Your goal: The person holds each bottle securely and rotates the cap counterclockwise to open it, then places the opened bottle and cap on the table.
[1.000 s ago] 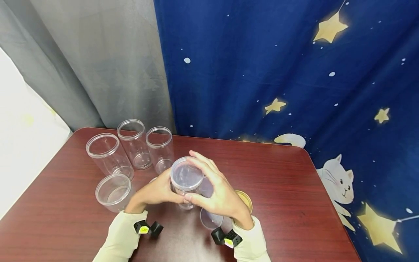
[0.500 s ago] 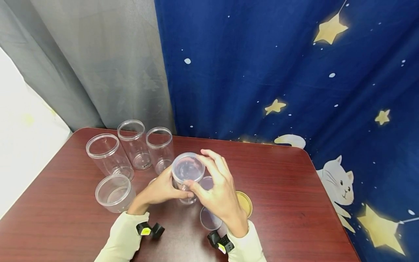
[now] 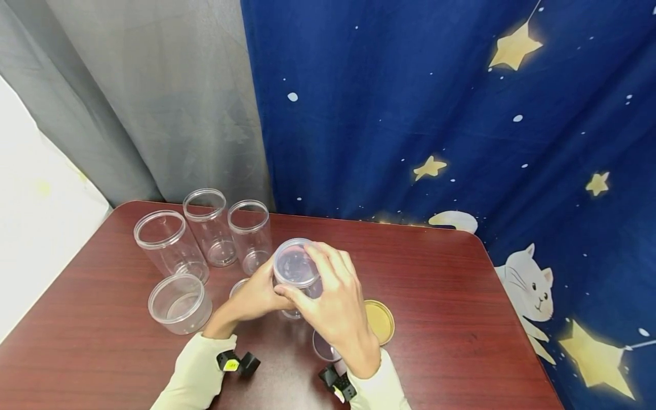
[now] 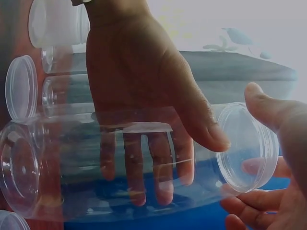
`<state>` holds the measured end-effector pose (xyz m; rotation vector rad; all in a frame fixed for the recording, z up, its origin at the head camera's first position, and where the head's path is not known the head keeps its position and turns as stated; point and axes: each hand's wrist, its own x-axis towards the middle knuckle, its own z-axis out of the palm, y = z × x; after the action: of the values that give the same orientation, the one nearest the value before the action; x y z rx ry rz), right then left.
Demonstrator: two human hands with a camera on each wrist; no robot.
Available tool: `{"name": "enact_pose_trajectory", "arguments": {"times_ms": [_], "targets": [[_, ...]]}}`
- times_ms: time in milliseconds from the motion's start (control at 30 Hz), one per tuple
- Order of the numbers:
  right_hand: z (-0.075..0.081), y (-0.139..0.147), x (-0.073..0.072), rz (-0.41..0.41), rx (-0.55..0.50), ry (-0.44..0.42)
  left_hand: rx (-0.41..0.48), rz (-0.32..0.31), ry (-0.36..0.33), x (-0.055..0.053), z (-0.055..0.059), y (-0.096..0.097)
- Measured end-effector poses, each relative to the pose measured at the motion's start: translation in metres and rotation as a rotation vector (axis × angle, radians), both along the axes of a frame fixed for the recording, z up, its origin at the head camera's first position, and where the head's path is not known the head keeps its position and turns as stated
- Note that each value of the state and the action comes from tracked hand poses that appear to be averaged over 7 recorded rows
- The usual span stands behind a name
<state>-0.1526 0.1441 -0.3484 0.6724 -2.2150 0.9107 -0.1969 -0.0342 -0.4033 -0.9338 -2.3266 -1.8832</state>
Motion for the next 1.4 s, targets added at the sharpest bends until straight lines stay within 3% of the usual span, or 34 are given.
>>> {"name": "enact_pose_trajectory", "arguments": {"times_ms": [333,1000,1267,1400], "targets": [[0.0,0.002,-0.002,0.071,-0.02,0.0,0.001,-0.027,0.005,0.001,0.001,-0.002],[0.005,0.019,-0.005,0.337,-0.013,-0.132,-0.013,-0.2,0.007,0.001,0.003,-0.01],[0.007,0.024,-0.004,0.407,0.049,-0.186,-0.003,-0.301,0.02,0.0,0.003,-0.016],[0.009,0.024,-0.002,0.407,0.07,-0.211,0.0,-0.313,0.022,-0.001,0.002,-0.016]]}}
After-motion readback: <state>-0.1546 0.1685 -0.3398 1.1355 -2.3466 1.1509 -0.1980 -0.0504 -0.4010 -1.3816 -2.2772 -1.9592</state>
